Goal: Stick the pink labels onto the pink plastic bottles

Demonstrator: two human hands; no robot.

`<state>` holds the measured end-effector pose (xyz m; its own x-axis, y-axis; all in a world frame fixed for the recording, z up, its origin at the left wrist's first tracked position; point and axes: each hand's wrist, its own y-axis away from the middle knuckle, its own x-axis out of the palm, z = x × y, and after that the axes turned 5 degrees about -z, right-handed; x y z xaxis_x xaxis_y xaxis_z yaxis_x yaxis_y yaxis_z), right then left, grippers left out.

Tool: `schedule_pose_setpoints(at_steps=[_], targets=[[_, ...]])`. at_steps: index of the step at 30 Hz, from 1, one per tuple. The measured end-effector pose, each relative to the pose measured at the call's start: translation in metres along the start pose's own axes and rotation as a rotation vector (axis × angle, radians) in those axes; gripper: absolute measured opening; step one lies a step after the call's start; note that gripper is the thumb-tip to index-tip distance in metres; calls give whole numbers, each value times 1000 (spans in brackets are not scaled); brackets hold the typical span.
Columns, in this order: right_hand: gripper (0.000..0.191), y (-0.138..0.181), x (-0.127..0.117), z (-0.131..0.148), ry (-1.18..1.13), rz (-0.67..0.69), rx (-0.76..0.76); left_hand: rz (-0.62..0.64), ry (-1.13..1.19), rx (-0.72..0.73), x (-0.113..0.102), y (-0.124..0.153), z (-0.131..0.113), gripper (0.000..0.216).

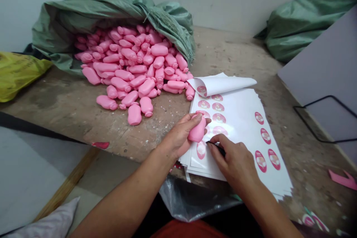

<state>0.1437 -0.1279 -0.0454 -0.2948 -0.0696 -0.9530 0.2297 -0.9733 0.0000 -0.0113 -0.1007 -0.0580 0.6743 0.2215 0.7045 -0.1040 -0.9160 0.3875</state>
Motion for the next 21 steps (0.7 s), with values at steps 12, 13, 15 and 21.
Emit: schedule_pose_setpoints(at_steps=[12,13,15,21], targets=[[16,-3,-2,-3,-50,19,-31,-14,3,15,1,0,1,12],[17,-3,-2,-3,-67,22,-25,-14,2,17,1,-1,1,11],[16,-1,-3,-3,-44,-5,-28,-10,3,21,1,-1,1,12],[15,1,-2,4,56,-47,-72,-22,5,23,0,1,1,13]])
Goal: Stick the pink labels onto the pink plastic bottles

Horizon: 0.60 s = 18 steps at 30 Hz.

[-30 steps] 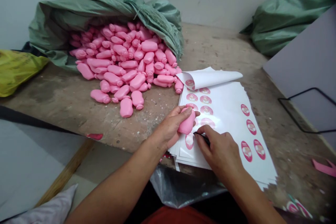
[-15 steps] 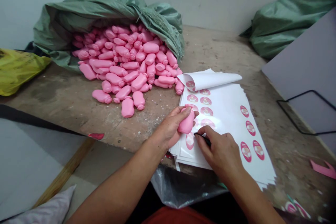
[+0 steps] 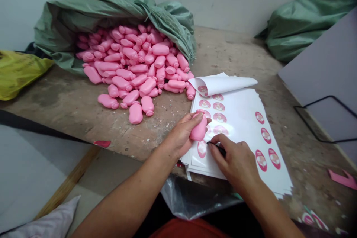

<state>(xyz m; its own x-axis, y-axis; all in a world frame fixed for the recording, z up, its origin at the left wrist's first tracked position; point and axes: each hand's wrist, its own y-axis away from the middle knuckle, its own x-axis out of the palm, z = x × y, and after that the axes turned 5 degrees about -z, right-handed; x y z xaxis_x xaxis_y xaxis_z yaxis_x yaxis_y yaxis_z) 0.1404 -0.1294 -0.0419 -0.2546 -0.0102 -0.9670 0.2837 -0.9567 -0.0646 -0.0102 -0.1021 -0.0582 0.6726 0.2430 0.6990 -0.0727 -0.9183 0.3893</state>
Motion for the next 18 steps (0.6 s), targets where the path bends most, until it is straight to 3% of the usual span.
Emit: schedule_pose_setpoints(at_steps=[7,13,18], targets=[[18,-2,-2,-5,-143,88,78,-3,14,5,2,1,-1,13],[16,0,0,5,67,-41,-15,-17,25,5,3,2,-2,10],[29,-4,9,6,137,-112,-45,-8,26,2,3,2,-2,10]])
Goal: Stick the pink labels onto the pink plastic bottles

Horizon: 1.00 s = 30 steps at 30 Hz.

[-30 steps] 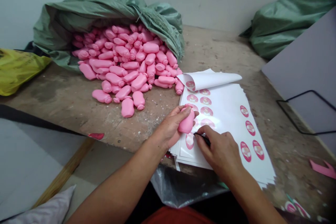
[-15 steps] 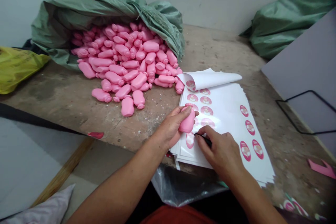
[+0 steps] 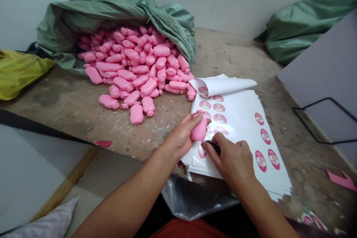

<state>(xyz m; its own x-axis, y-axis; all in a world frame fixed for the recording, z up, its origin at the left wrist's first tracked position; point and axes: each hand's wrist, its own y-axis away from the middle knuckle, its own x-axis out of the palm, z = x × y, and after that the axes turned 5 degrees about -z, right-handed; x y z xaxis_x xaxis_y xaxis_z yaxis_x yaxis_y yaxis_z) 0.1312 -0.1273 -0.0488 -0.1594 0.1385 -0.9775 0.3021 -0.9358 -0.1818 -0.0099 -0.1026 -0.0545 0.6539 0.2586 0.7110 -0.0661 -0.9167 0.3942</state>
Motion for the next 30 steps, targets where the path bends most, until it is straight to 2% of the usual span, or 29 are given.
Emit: schedule_pose_setpoints(at_steps=[3,7,10,12,14,16,19,22,30], targets=[[29,2,-1,-2,-107,7,51,5,-9,8,-1,-1,1,12],[31,12,-18,-4,-679,148,174,2,-36,29,-1,-3,1,13],[24,17,-34,-7,-987,148,318,-11,-94,57,2,1,-2,22],[21,16,-40,-10,-1034,93,392,-22,-208,97,6,9,-4,28],[30,15,-43,-13,-1045,52,441,-6,-308,119,11,20,-4,31],[36,14,-43,-16,-1069,43,487,37,-303,96,17,33,-1,32],[39,15,-40,-19,-1133,68,542,63,-195,52,22,50,10,33],[39,18,-38,-18,-1198,104,558,11,-151,62,25,58,22,40],[38,22,-47,-8,-1291,174,644,-37,-242,161,25,63,35,44]])
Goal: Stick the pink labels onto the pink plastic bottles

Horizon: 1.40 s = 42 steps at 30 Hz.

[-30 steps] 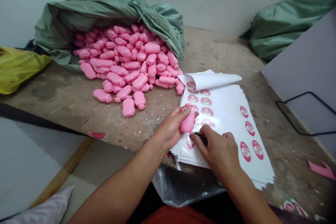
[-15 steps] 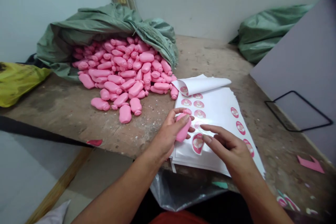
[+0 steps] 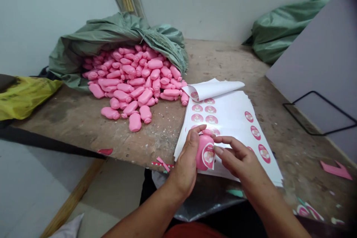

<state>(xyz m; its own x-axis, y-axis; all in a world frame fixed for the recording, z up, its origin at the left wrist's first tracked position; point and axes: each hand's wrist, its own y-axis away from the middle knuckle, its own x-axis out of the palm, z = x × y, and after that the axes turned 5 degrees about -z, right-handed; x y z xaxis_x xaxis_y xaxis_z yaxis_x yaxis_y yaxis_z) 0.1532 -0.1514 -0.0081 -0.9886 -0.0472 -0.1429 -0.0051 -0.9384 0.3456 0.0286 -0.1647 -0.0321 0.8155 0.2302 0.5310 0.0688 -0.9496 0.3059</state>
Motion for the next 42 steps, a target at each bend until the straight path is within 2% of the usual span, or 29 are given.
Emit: schedule_pose_setpoints(at_steps=[6,10,23,28,33,39,40,42], targets=[[38,0,1,-2,-21,0,17,3,-30,6,0,3,1,46],[41,-3,0,-6,-15,49,10,11,-49,-10,-2,3,2,44],[35,-3,5,-7,-55,6,-6,28,-66,16,-4,6,0,44],[34,-4,5,-10,-52,33,-24,37,-88,20,-6,6,1,41],[34,-6,2,-17,28,27,-118,92,-132,15,-10,6,1,42],[29,-8,-14,-20,456,-218,-334,188,-37,-105,-9,7,-5,43],[29,-9,-16,-20,452,-211,-338,201,-18,-122,-8,8,-6,45],[30,-11,-18,-21,329,-111,-312,220,1,-150,-8,9,-6,51]])
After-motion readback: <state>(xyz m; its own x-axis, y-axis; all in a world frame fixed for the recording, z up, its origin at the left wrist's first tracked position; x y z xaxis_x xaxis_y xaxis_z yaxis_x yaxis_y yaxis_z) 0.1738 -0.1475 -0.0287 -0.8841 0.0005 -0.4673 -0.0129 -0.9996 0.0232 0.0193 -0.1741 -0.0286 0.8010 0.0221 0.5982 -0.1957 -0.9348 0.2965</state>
